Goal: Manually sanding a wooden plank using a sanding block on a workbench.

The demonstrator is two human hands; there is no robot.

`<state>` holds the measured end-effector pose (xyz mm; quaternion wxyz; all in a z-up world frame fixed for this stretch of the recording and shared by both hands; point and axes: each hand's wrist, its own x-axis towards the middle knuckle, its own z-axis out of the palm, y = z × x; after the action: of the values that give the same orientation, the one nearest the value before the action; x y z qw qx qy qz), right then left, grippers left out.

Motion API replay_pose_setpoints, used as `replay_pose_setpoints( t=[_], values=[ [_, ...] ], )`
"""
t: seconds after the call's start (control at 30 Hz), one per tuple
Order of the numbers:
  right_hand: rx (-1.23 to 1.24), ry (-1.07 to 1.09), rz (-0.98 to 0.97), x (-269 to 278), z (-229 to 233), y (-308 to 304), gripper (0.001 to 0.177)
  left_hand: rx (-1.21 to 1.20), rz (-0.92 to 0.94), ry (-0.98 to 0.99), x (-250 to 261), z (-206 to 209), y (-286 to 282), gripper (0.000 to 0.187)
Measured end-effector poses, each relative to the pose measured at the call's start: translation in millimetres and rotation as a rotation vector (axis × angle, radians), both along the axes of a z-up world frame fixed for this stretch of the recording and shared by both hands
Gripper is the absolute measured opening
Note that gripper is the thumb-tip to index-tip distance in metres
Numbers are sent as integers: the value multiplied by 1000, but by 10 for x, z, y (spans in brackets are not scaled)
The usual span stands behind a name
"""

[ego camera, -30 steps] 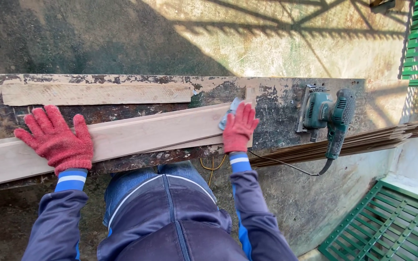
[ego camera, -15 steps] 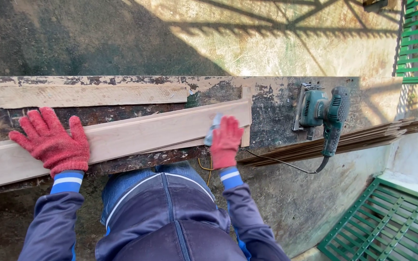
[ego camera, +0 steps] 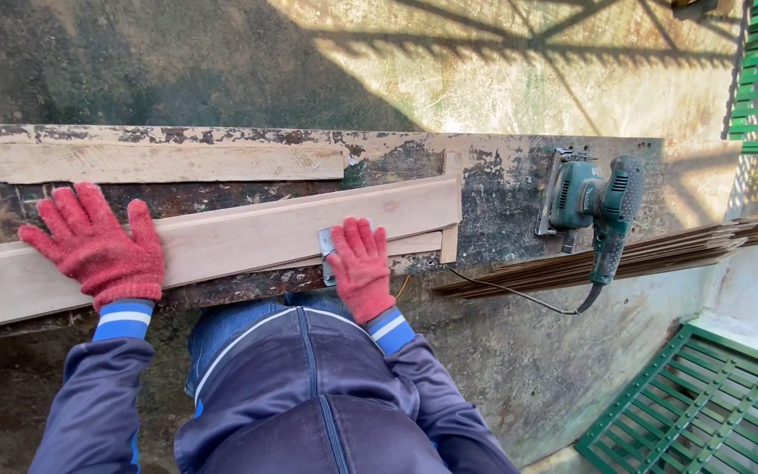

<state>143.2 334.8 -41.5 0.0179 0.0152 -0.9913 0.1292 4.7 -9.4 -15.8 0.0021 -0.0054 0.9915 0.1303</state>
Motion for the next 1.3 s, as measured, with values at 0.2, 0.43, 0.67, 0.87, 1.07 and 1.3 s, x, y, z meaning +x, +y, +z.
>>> replay_pose_setpoints(
  t=[0.2,0.43,0.67,0.87,1.07,1.3],
  values=[
    [298,-277,-379,-127,-195,1438,57,-35,-10,41,47,-20,3,75],
    [74,-119,-386,-663,114,1924,75,-36,-13,81,47,-24,-15,71],
    [142,-18,-504,-1091,121,2081,62,-70,-7,59,40,19,18,72],
    [660,95,-377,-1147,-274,1402,83,-76,-39,62,54,-19,8,70],
    [167,211,-117,-1153,-131,86,87,-25,-39,13,54,14,12,74],
    [521,131,-417,-991,-284,1832,84,-37,-83,98,20,19,10,67]
  ],
)
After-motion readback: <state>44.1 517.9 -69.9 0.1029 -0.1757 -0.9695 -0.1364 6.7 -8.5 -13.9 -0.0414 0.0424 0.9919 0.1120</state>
